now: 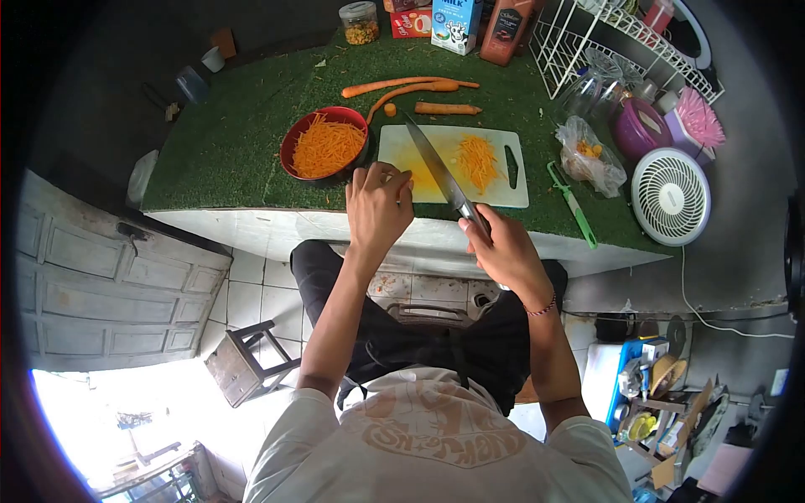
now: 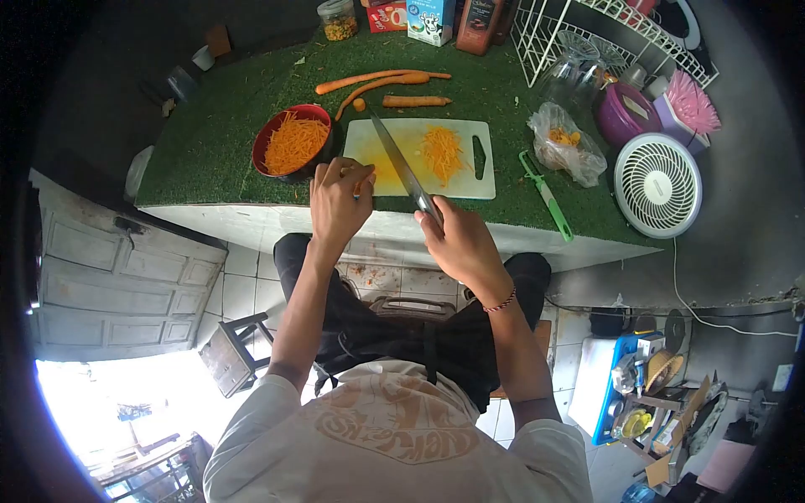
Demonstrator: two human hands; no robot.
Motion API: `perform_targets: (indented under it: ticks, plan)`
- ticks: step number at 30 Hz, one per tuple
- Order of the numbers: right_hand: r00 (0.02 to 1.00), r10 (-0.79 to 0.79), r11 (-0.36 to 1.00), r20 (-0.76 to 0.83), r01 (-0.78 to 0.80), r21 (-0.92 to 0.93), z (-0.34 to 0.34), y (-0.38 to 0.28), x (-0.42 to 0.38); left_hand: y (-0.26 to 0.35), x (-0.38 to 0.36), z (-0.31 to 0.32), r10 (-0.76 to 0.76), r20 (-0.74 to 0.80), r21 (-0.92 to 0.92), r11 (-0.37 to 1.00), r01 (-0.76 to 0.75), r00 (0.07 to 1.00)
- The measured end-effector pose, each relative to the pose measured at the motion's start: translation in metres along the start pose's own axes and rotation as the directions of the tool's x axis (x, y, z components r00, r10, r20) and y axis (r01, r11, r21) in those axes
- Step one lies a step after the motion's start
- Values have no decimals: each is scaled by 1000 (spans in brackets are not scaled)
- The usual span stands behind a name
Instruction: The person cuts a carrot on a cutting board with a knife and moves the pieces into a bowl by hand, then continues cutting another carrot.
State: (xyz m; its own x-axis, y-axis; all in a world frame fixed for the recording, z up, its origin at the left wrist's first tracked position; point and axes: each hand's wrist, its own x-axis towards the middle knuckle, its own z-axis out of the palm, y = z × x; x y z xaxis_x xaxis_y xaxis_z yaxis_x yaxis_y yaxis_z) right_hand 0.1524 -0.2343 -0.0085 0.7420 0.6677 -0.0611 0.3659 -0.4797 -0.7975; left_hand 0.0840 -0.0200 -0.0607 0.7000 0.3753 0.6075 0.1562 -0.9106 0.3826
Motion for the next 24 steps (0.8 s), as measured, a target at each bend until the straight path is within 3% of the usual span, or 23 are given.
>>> perform_targets:
  ticks: [6,11,18,21,24]
  plan:
    - [1000,2,1000,-1,-2,0,0,-2,-1,7,5,0,-69,56,-6,998,69,996]
    - [1000,19,1000,11,-19,-4,0,2,0,7,11,-5,68,129,10,997,-70,989]
    - [1000,10,1000,12,-10,-10,-9,-2,-3,4,30,-5,340,258,-189,936,-298,904]
    - [1000,-12,999,-27,11,-35,-11,3,-5,9,36,1,358,95,-175,925,-338,929]
    - [996,-69,995,-61,64,-78,-15,2,-9,8,24,6,228,71,-130,967,-217,971]
